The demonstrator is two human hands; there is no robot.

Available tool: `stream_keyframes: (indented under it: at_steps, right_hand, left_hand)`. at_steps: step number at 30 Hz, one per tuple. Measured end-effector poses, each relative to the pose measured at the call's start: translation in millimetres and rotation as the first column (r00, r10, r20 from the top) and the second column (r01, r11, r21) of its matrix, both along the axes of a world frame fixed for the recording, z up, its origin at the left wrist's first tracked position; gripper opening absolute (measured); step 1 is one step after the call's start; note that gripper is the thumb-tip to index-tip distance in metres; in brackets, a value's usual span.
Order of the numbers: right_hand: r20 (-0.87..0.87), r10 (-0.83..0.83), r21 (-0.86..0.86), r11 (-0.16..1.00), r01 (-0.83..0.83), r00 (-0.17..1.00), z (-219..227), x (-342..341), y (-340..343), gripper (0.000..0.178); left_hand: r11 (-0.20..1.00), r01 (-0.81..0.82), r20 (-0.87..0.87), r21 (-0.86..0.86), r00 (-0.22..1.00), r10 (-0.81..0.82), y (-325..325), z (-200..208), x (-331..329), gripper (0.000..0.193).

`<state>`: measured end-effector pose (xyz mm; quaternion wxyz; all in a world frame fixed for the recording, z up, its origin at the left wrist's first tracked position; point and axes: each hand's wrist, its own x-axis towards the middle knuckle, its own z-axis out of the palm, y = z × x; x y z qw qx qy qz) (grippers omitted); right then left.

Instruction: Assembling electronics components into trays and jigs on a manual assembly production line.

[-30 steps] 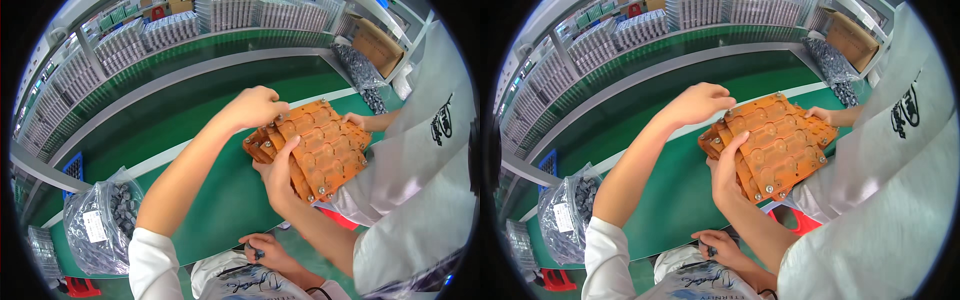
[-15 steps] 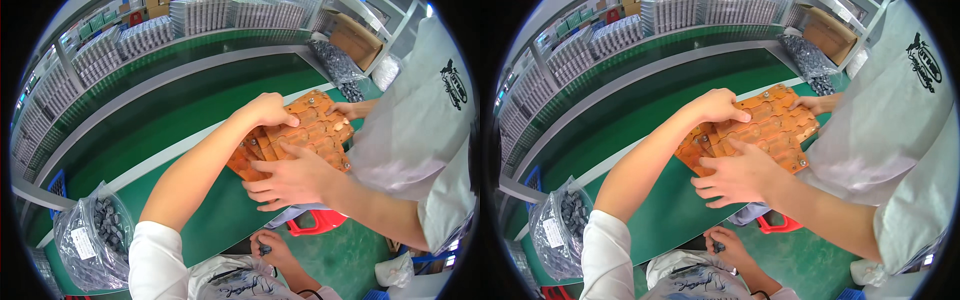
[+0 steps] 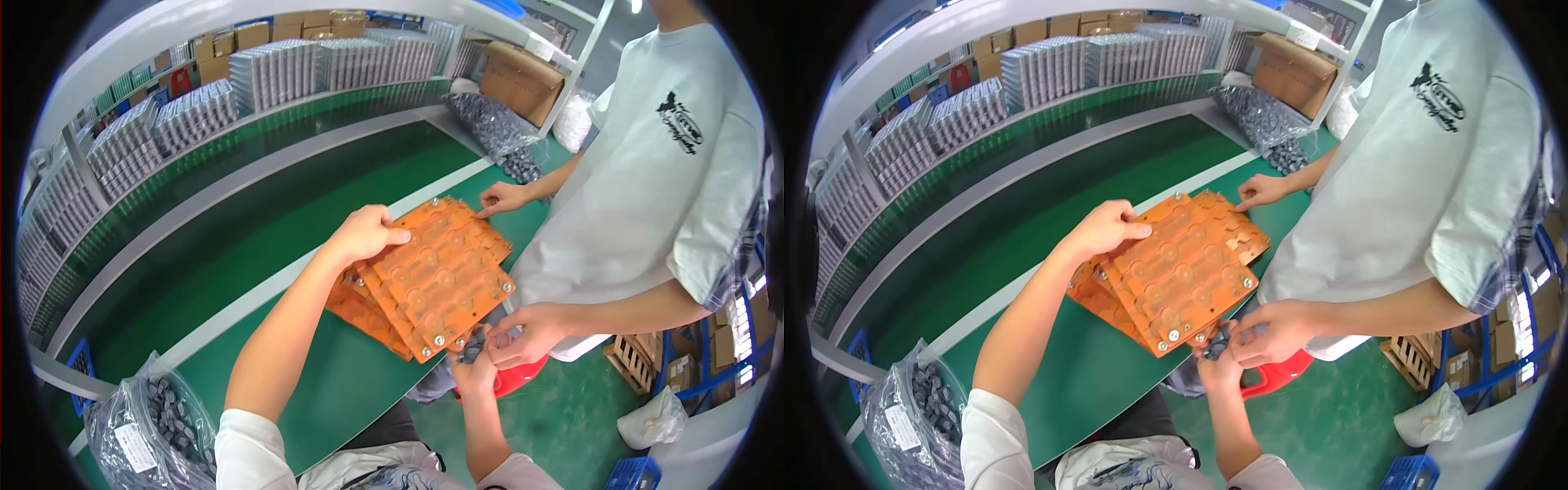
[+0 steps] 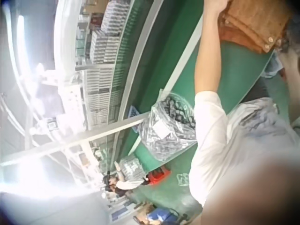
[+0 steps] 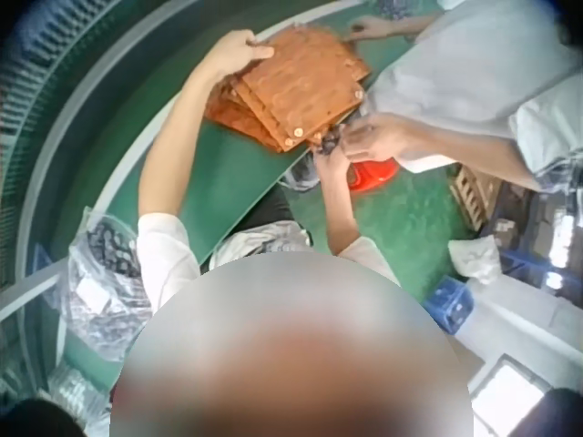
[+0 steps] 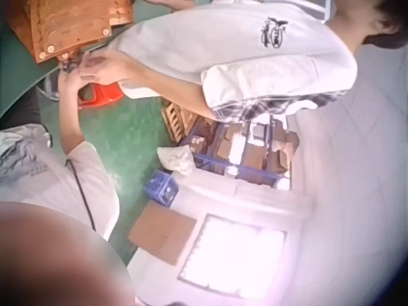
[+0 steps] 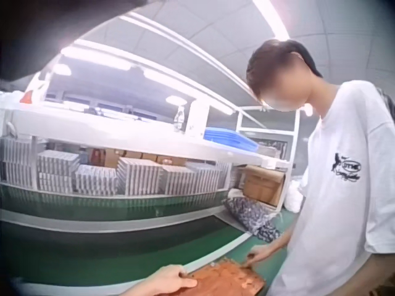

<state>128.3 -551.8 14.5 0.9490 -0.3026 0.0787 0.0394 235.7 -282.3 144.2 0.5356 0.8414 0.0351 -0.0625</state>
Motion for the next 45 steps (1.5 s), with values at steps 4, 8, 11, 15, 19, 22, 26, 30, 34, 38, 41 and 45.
stream_keyframes:
  at_steps: [4,8,11,15,19,22,26,30,34,38,41,45]
  right_hand:
    - [0.015,-0.041,-0.175,0.984,0.043,0.999,14.4,-9.5,17.8,0.021]
    - [0.033,-0.119,-0.337,0.933,0.123,0.992,15.2,-11.0,35.0,0.021]
    - [0.092,-0.131,-0.438,0.885,0.158,0.987,20.3,-9.7,35.8,0.024]
    - [0.149,-0.064,-0.614,0.776,0.143,0.987,32.2,-1.6,27.4,0.026]
    - [0.173,-0.034,-0.772,0.617,0.157,0.984,43.3,4.0,28.9,0.027]
    - [0.144,-0.037,-0.787,0.601,0.137,0.989,39.6,3.7,32.9,0.029]
    - [0.145,-0.065,-0.685,0.713,0.148,0.987,29.0,8.1,32.8,0.031]
    - [0.152,-0.010,-0.600,0.794,0.100,0.988,35.2,12.6,28.5,0.031]
    - [0.126,0.054,-0.508,0.861,0.018,0.991,37.1,14.7,26.1,0.030]
    - [0.100,0.077,-0.501,0.865,-0.017,0.992,29.2,12.0,21.4,0.028]
    - [0.090,0.081,-0.485,0.874,-0.027,0.993,28.2,7.4,24.0,0.029]
    - [0.097,0.078,-0.460,0.888,-0.025,0.992,22.7,6.2,23.0,0.029]
  left_hand:
    - [0.997,0.011,-0.036,-0.075,0.999,-0.013,-1.5,15.6,-9.0,0.031]
    - [0.992,-0.023,0.062,-0.127,0.998,0.031,9.6,-21.0,3.5,0.024]
    - [0.984,-0.063,0.039,-0.166,0.997,0.071,10.4,-18.6,2.1,0.022]
    - [0.988,-0.071,-0.032,-0.138,0.997,0.067,16.3,-9.8,3.2,0.023]
    - [0.994,-0.019,-0.006,-0.105,1.000,0.018,22.5,-5.2,2.3,0.022]
    - [0.992,-0.049,0.081,-0.112,0.995,0.058,28.7,-26.6,7.8,0.024]
    - [1.000,-0.012,0.055,-0.019,0.998,0.013,27.0,-19.0,14.8,0.027]
    - [0.997,0.068,0.057,0.023,0.996,-0.070,31.2,-12.6,29.3,0.026]
    - [0.999,0.010,-0.015,0.033,1.000,-0.010,29.3,-7.6,31.3,0.030]
    - [0.999,-0.039,-0.040,0.015,0.998,0.040,24.8,-8.6,28.0,0.022]
    - [0.996,-0.056,-0.005,0.075,0.998,0.057,29.5,-5.4,28.1,0.022]
    - [0.991,-0.114,0.056,0.074,0.992,0.110,20.5,8.3,22.2,0.023]
